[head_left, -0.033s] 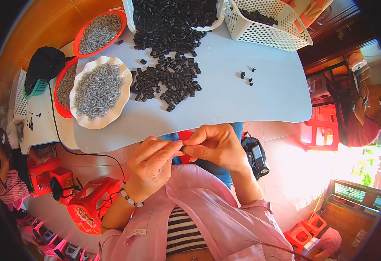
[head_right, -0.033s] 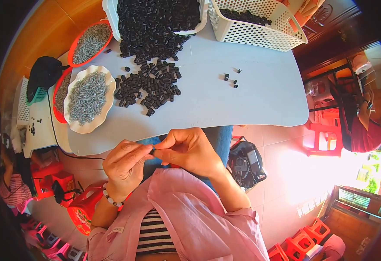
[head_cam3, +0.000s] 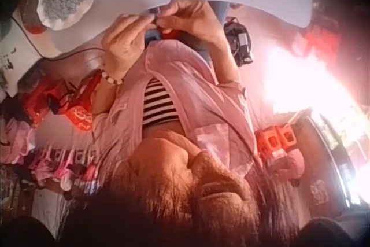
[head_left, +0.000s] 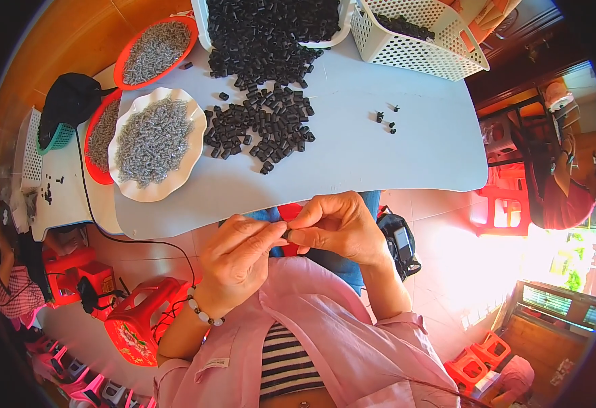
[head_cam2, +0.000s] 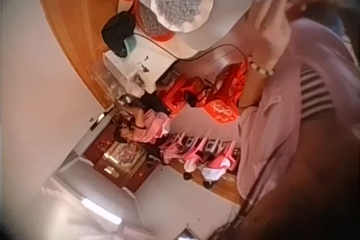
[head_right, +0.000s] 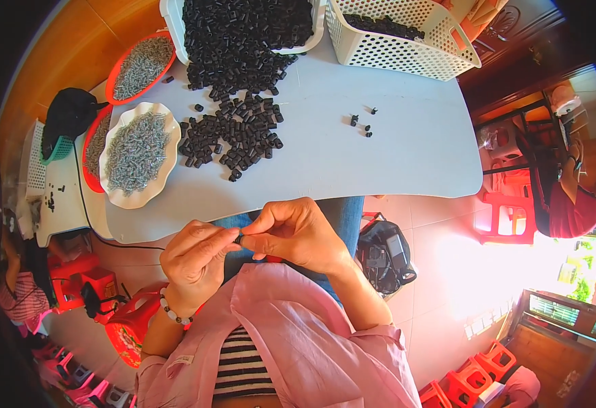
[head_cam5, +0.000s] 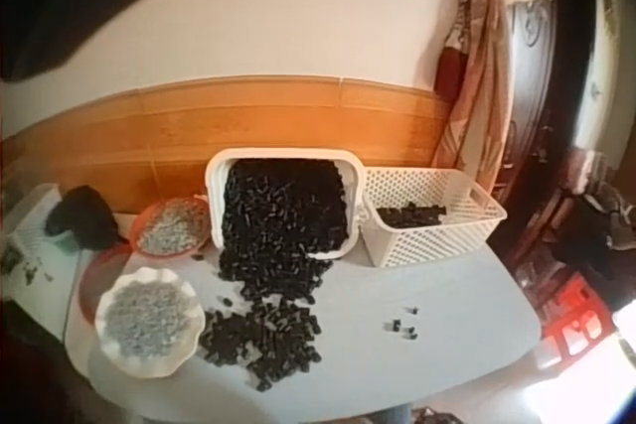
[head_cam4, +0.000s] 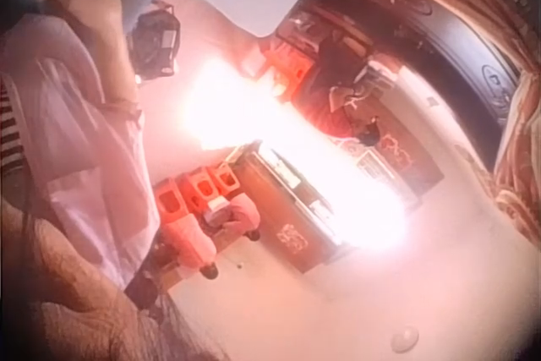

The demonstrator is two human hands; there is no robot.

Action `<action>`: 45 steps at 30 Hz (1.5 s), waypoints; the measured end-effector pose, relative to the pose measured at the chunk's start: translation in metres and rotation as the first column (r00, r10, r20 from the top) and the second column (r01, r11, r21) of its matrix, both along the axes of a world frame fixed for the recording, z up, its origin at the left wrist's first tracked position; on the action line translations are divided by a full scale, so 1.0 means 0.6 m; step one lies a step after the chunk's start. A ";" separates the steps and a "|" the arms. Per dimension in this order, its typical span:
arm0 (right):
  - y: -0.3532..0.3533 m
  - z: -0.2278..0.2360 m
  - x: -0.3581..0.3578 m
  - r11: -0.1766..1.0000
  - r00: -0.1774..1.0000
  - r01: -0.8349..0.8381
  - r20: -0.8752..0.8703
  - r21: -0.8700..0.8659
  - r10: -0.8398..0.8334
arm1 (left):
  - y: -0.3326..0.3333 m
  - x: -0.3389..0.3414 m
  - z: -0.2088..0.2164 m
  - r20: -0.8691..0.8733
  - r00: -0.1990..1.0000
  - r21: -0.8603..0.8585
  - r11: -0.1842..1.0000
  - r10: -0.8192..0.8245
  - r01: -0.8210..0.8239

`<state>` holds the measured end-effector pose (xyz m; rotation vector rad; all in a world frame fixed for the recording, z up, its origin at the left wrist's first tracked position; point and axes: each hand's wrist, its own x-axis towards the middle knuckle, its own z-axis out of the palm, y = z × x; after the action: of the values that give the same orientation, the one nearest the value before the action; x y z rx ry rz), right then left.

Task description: The person repeatedly picks up small plastic pieces and metal parts from the table, joins them together by hand, and sets the assembled components onto the table.

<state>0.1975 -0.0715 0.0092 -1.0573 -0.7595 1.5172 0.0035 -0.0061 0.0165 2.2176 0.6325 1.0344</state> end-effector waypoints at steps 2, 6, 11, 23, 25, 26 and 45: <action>0.001 -0.001 0.008 0.994 0.993 -0.106 -0.053 -0.001 0.106 | -0.005 -0.004 0.008 -0.014 1.000 0.004 1.000 -0.018 0.018; -0.005 -0.012 0.008 0.991 0.977 -0.131 -0.170 0.016 0.132 | -0.007 -0.013 0.023 -0.072 0.991 0.066 0.991 -0.111 0.116; -0.009 -0.005 0.004 0.982 0.963 -0.186 -0.205 -0.028 0.176 | -0.011 -0.021 0.031 -0.108 0.980 0.099 0.979 -0.170 0.181; -0.007 -0.024 -0.005 0.977 0.952 -0.198 -0.254 -0.084 0.171 | -0.014 -0.023 0.007 -0.062 0.989 0.034 0.990 -0.133 0.135; -0.002 -0.014 0.001 0.979 0.951 -0.191 -0.261 -0.067 0.168 | -0.010 -0.020 0.008 -0.020 0.991 -0.014 0.991 -0.132 0.132; 0.000 -0.011 0.004 0.981 0.948 -0.186 -0.272 -0.054 0.164 | -0.010 -0.015 0.007 0.021 0.995 -0.055 0.993 -0.099 0.100; 0.094 0.050 0.049 0.983 0.865 0.098 0.475 0.158 -0.162 | 0.059 0.017 -0.031 0.143 0.968 -0.168 0.969 0.204 -0.179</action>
<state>0.2268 -0.0148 0.0392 -1.3847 -1.0936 1.0741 0.0136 0.0291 -0.0020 1.9468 0.8387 1.2039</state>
